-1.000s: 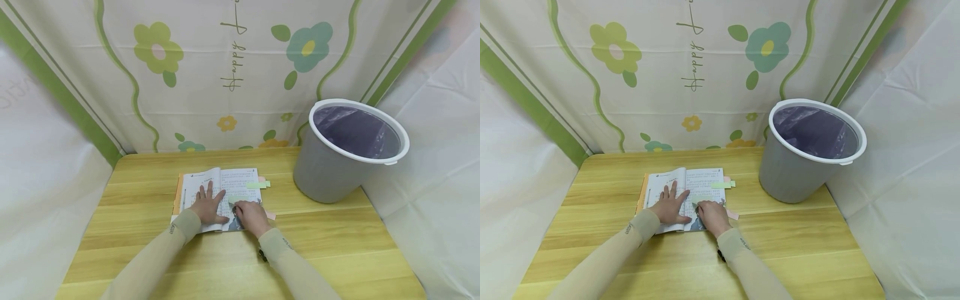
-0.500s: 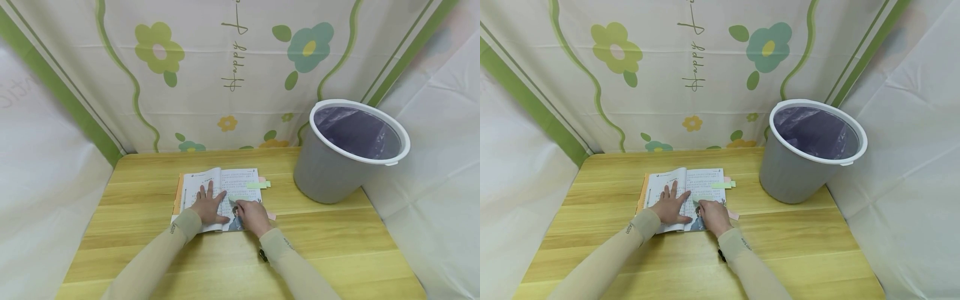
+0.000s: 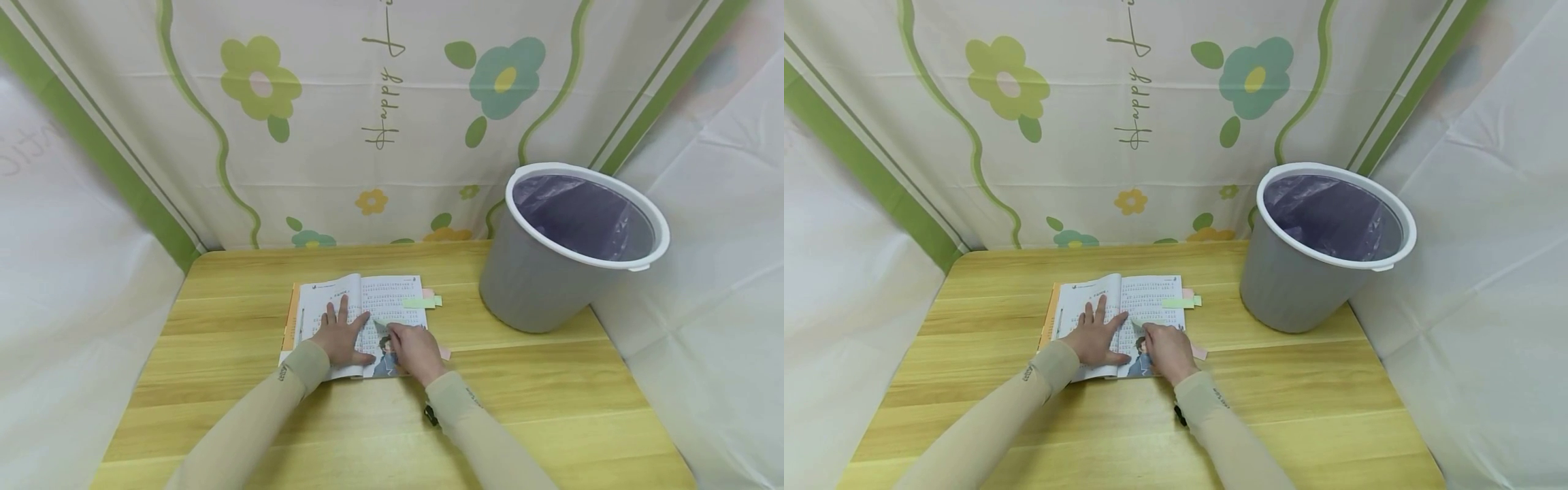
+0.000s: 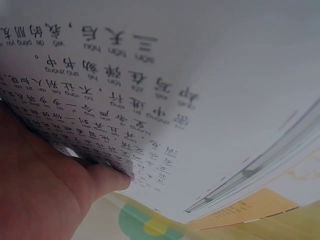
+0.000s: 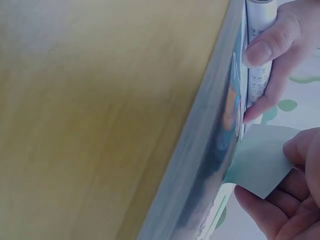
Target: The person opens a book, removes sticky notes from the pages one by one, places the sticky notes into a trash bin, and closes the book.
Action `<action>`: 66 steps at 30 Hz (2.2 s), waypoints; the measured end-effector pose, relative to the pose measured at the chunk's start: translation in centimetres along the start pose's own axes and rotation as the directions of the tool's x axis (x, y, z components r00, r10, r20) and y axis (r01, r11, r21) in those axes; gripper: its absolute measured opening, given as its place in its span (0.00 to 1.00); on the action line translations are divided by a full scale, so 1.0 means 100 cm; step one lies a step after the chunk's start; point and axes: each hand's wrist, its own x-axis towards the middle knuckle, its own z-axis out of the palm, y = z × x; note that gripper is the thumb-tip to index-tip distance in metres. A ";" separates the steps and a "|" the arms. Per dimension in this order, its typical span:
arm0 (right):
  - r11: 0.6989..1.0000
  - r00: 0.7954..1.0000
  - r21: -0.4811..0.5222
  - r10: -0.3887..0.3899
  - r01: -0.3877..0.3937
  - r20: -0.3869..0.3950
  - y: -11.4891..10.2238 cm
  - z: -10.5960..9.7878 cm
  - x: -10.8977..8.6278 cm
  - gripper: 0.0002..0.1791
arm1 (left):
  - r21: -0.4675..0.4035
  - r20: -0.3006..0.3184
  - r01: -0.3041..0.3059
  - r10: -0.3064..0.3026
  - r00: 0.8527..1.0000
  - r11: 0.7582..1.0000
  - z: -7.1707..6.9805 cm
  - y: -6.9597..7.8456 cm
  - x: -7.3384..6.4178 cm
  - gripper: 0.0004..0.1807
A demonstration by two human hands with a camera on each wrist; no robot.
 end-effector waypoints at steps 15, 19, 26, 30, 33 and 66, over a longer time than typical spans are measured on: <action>0.998 0.998 0.060 0.009 -0.005 -0.056 0.004 -0.008 0.000 0.12 | 0.026 0.002 0.007 -0.007 1.000 1.000 -0.001 0.002 -0.002 0.58; 0.998 0.998 0.066 0.028 -0.025 -0.054 0.006 -0.008 0.000 0.13 | 0.026 0.005 0.009 -0.009 1.000 1.000 -0.001 0.002 -0.002 0.58; 0.996 0.996 0.091 0.033 -0.026 -0.083 0.008 -0.011 0.000 0.12 | 0.028 0.012 0.013 -0.013 1.000 1.000 -0.002 0.003 -0.002 0.58; 0.993 0.996 0.111 0.054 -0.045 -0.078 0.008 -0.013 -0.001 0.12 | 0.024 0.014 0.017 -0.017 1.000 1.000 -0.003 0.003 -0.001 0.59; 0.992 0.994 0.118 0.058 -0.048 -0.088 0.009 -0.015 -0.001 0.12 | 0.026 0.013 0.017 -0.018 1.000 1.000 -0.003 0.004 -0.002 0.59; 0.982 0.977 0.178 0.097 -0.063 -0.191 0.020 -0.043 0.002 0.13 | -0.020 0.007 0.021 -0.021 1.000 1.000 -0.002 0.003 -0.002 0.58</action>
